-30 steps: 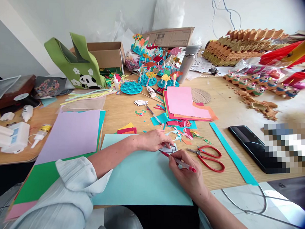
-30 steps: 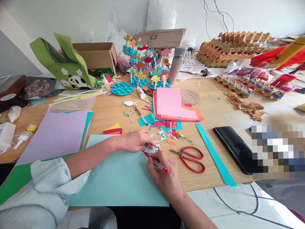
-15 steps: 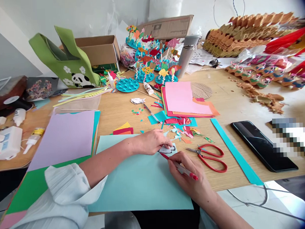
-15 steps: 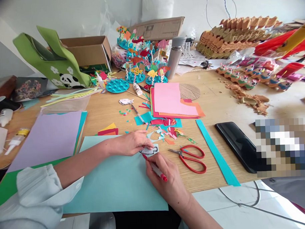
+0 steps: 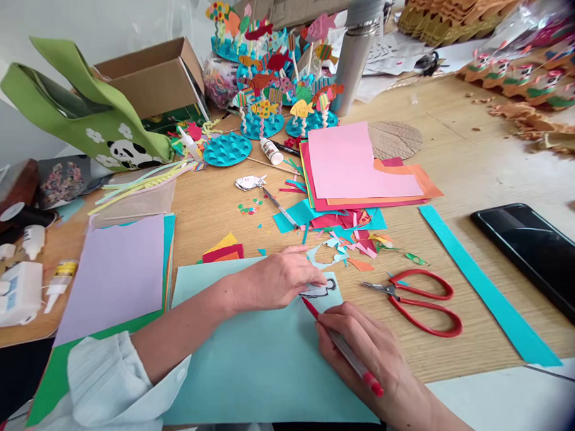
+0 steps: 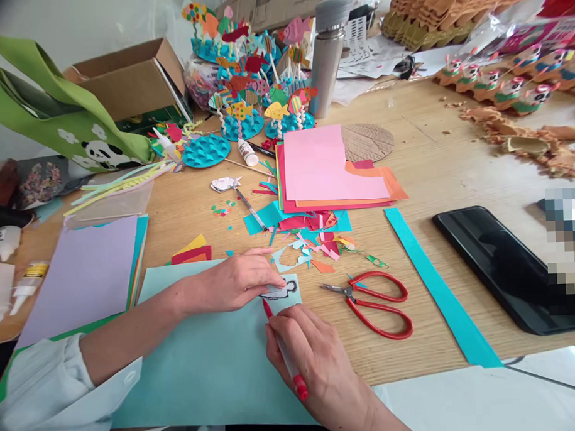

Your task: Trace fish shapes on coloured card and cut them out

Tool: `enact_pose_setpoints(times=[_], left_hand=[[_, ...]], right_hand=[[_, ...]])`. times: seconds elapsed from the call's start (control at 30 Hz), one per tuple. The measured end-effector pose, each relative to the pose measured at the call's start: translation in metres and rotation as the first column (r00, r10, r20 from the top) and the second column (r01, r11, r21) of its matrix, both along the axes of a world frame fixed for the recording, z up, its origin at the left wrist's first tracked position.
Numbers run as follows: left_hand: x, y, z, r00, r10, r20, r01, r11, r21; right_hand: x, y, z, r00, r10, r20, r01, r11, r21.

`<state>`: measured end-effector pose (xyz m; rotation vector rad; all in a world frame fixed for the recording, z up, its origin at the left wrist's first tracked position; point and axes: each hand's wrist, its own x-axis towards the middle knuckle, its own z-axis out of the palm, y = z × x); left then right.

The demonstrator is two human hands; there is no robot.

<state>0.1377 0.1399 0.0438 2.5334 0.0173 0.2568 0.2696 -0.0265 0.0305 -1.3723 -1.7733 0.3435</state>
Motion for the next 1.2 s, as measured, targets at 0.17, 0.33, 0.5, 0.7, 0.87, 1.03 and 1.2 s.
enact_pose_setpoints(times=[0.17, 0.33, 0.5, 0.7, 0.87, 1.03, 1.2], left_hand=[[-0.0005, -0.0001, 0.0001, 1.0, -0.008, 0.004, 0.008, 1.0, -0.014], [-0.0004, -0.0004, 0.0, 1.0, -0.019, 0.017, 0.018, 1.0, 0.005], [-0.0008, -0.0013, 0.0007, 1.0, -0.014, -0.012, 0.014, 0.999, 0.03], [-0.0004, -0.0025, 0.0006, 1.0, -0.01, 0.025, 0.009, 0.999, 0.033], [-0.0003, -0.0033, 0.0027, 1.0, -0.001, 0.01, 0.0, 0.999, 0.032], [-0.0005, -0.0039, 0.0027, 1.0, 0.002, 0.004, -0.002, 0.998, 0.058], [0.0003, -0.004, 0.0005, 1.0, -0.006, 0.019, 0.005, 0.996, 0.085]], right_hand=[[0.0003, 0.0013, 0.0005, 1.0, -0.01, 0.002, 0.01, 1.0, 0.014], [0.0006, 0.0011, -0.0007, 1.0, -0.015, -0.015, 0.015, 1.0, -0.016], [0.0007, -0.001, -0.0017, 0.999, -0.03, -0.027, 0.03, 0.999, -0.016], [0.0008, -0.0003, -0.0028, 0.999, -0.051, -0.012, 0.051, 0.999, -0.008], [0.0003, 0.0004, -0.0007, 0.999, -0.037, 0.007, 0.037, 0.999, 0.014], [-0.0005, 0.0001, -0.0005, 0.999, -0.033, 0.027, 0.032, 0.999, 0.025], [-0.001, 0.0001, -0.0016, 0.999, -0.035, 0.034, 0.034, 0.999, 0.035]])
